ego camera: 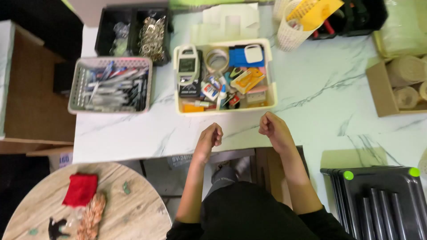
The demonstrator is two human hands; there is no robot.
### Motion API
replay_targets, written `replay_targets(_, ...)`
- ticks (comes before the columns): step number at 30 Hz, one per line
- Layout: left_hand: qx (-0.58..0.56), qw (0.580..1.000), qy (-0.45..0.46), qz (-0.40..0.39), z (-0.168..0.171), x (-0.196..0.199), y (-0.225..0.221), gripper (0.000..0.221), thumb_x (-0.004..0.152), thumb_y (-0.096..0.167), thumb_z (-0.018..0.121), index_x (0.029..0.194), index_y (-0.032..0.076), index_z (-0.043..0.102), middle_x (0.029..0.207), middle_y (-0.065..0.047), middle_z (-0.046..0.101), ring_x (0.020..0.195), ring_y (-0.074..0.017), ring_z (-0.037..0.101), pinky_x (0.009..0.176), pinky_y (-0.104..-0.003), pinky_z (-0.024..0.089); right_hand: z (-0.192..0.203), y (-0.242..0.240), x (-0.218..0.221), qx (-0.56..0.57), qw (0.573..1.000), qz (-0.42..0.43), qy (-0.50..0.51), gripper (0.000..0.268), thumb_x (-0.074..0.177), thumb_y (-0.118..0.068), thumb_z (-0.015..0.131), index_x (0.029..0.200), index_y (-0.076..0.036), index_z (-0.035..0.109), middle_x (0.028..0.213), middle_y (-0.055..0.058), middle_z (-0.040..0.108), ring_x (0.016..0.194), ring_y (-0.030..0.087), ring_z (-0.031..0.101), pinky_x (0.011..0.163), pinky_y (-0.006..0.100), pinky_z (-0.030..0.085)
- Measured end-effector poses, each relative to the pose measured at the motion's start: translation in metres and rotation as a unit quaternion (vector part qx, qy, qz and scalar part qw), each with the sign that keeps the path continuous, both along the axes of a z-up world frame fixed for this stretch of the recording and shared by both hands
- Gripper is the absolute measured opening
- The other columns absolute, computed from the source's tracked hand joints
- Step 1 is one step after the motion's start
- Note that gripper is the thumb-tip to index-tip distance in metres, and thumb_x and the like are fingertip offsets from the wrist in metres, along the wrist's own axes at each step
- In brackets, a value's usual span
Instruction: Organizing various pens and markers into a compartmented storage container.
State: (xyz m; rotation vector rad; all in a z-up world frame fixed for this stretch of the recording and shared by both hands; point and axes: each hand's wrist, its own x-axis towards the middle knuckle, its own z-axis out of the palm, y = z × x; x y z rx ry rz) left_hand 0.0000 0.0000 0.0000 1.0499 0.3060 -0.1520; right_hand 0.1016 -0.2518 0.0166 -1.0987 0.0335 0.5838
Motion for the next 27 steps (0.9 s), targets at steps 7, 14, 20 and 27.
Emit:
replay_targets(7,0.002,0.998,-0.027,-0.051,-0.002,0.074,0.014,0.034,0.109,0.032,0.041,0.087,0.009,0.054,0.074,0.001,0.047,0.063,-0.0099,0.041,0.058,-0.024,0.036,0.009,0.001,0.042,-0.004,0.998,-0.057,-0.024,0.033,0.11,-0.025,0.042,0.083,-0.008,0.048,0.073,0.002,0.047,0.067,0.015,0.039,0.065,0.03,0.038)
replay_targets(14,0.052,0.995,-0.035,-0.078,0.009,0.133,0.048,0.037,0.109,0.034,0.043,0.084,0.01,0.053,0.072,0.002,0.047,0.062,-0.0087,0.041,0.056,-0.023,0.034,0.018,0.021,0.081,-0.043,0.994,-0.086,-0.055,0.026,0.109,-0.022,0.046,0.089,-0.008,0.05,0.08,0.002,0.053,0.072,0.013,0.048,0.068,0.028,0.042)
replay_targets(20,0.151,0.982,-0.108,-0.017,0.009,0.161,0.067,0.028,0.11,0.025,0.052,0.089,0.007,0.057,0.079,0.001,0.055,0.067,-0.0074,0.046,0.06,-0.023,0.039,0.008,0.03,0.116,-0.163,0.969,-0.108,-0.152,0.011,0.108,-0.016,0.051,0.106,-0.007,0.058,0.092,0.0,0.06,0.082,0.009,0.055,0.072,0.024,0.045)
replay_targets(27,0.552,0.768,-0.312,0.094,0.081,0.165,0.087,0.025,0.084,-0.001,0.078,0.106,0.006,0.069,0.112,-0.01,0.069,0.111,-0.0291,0.06,0.096,-0.039,0.049,0.003,0.065,0.157,-0.298,0.916,-0.085,-0.255,0.019,0.101,-0.011,0.062,0.119,-0.004,0.061,0.109,0.003,0.064,0.1,0.01,0.059,0.078,0.025,0.05)
